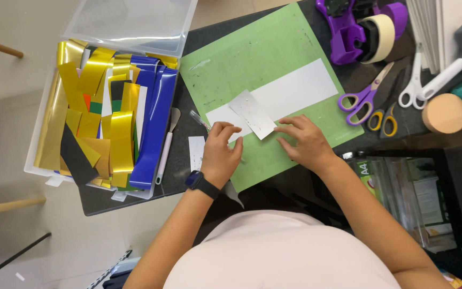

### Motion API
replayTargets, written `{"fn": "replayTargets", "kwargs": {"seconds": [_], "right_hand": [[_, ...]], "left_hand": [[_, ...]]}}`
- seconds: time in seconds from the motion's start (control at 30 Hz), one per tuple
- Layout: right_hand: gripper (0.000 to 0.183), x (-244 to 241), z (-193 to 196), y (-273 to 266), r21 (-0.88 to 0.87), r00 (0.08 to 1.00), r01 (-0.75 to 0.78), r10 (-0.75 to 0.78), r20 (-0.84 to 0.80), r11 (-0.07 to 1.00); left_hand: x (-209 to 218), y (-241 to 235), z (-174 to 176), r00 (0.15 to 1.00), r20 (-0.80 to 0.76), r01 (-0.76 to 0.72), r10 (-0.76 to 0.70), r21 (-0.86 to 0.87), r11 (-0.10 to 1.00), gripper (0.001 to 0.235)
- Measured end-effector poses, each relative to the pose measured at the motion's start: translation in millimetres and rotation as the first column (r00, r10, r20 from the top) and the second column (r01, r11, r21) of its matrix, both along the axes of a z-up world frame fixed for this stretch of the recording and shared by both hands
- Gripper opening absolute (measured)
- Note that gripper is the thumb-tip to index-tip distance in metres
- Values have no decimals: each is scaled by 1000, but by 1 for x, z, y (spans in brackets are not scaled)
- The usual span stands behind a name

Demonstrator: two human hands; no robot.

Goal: Preparing vinyl sheets on a cutting mat, using a computer to set up the design, and loading the mat into a digital cutting machine.

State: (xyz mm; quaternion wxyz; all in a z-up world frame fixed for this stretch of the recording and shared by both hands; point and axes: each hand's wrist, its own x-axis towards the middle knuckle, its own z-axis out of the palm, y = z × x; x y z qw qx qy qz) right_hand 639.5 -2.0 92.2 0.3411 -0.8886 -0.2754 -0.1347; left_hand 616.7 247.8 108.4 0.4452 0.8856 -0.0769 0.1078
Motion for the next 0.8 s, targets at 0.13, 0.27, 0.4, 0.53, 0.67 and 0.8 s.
{"fn": "replayTargets", "kwargs": {"seconds": [0.13, 0.27, 0.4, 0.53, 0.67, 0.8], "right_hand": [[23, 5, -3, 5, -26, 1000, -11, 11, -1, 1000], [23, 11, -9, 13, -69, 999, -36, 36, -5, 997], [33, 22, -11, 18, -124, 998, -61, 62, 4, 990], [30, 27, -11, 23, -177, 996, -86, 87, -2, 980], [7, 29, -16, 26, -166, 993, -95, 104, 51, 981], [4, 32, -26, 20, -114, 995, -36, 46, 87, 993]], "left_hand": [[-13, 14, 8, 998, 19, -56, 56, 10, 998, 14], [-33, 40, 13, 982, 32, -188, 188, -6, 982, 19], [-51, 60, 3, 946, 10, -323, 324, -36, 946, 27], [-62, 71, 1, 927, -4, -375, 375, -11, 927, 29], [-73, 80, 3, 922, -39, -384, 384, 23, 923, 34], [-76, 86, 12, 937, -138, -314, 321, 73, 947, 48]]}}
